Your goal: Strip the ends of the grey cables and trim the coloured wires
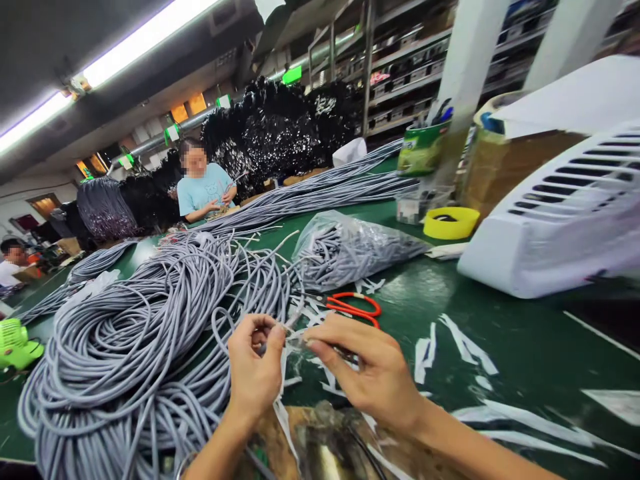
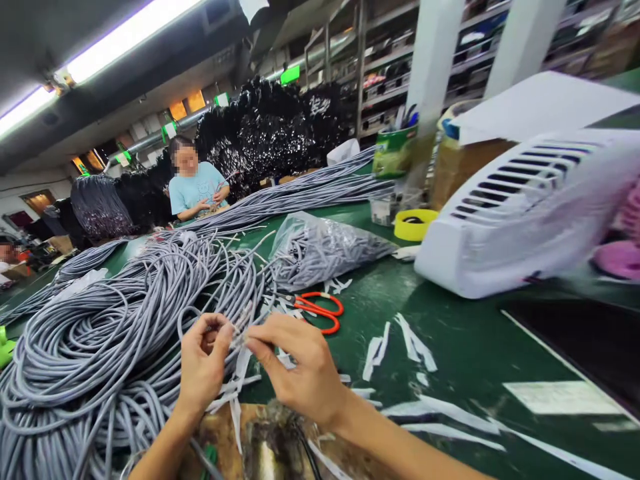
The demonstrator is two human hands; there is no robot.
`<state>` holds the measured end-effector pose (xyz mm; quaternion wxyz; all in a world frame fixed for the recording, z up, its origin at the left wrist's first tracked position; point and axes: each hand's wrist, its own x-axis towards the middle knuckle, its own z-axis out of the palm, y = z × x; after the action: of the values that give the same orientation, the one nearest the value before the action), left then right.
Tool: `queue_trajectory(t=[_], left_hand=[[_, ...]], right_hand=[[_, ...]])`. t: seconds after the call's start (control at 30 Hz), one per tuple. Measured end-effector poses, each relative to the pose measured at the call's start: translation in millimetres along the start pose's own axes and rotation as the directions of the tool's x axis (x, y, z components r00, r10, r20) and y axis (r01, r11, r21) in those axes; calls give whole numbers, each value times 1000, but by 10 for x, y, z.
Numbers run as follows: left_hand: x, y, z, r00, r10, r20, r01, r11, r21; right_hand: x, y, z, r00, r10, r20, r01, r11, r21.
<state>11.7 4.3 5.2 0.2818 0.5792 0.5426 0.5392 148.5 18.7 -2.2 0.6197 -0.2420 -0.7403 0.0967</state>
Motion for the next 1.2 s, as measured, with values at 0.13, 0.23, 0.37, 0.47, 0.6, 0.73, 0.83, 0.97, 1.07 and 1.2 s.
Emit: queue_trajectory(t=[0.13, 0.23, 0.37, 0.47, 0.6, 0.73, 0.83, 0.97, 1.07, 1.2], left_hand=[[11, -3, 0, 997, -2, -76, 0, 1000, -30], [34, 3, -25, 998, -70, -10, 68, 989, -134], [50, 11, -44, 991, -122, 53, 130, 969, -212], [48, 13, -30, 992, -104, 67, 116, 967, -227], [40, -4, -11, 996, -54, 70, 65, 984, -165], [28, -30, -15, 997, 13, 80, -10, 999, -38], [15, -26, -24, 988, 89, 129, -98, 993, 67], [7, 15, -32, 970, 116, 216, -139, 986, 94], [18, 42, -36, 947, 25, 321, -17, 999, -27], [39, 56, -52, 907, -10, 421, 132, 956, -262]], right_hand=[[-40, -8, 6, 989, -80, 128, 77, 997, 32], [17, 80, -15, 977, 201, 79, -201, 980, -1], [95, 162, -47, 870, 488, -67, -488, 873, 19], [67, 114, -1, 874, 469, 126, -479, 875, 66], [-15, 20, 88, 865, 450, 223, -474, 878, 66], [-46, 31, 92, 863, 468, 190, -494, 859, 131], [-36, 59, 50, 857, 489, 163, -512, 844, 160], [9, 60, 0, 856, 493, 152, -514, 841, 167], [35, 81, 2, 868, 480, 125, -494, 860, 130], [42, 182, 50, 865, 483, 138, -492, 869, 43]])
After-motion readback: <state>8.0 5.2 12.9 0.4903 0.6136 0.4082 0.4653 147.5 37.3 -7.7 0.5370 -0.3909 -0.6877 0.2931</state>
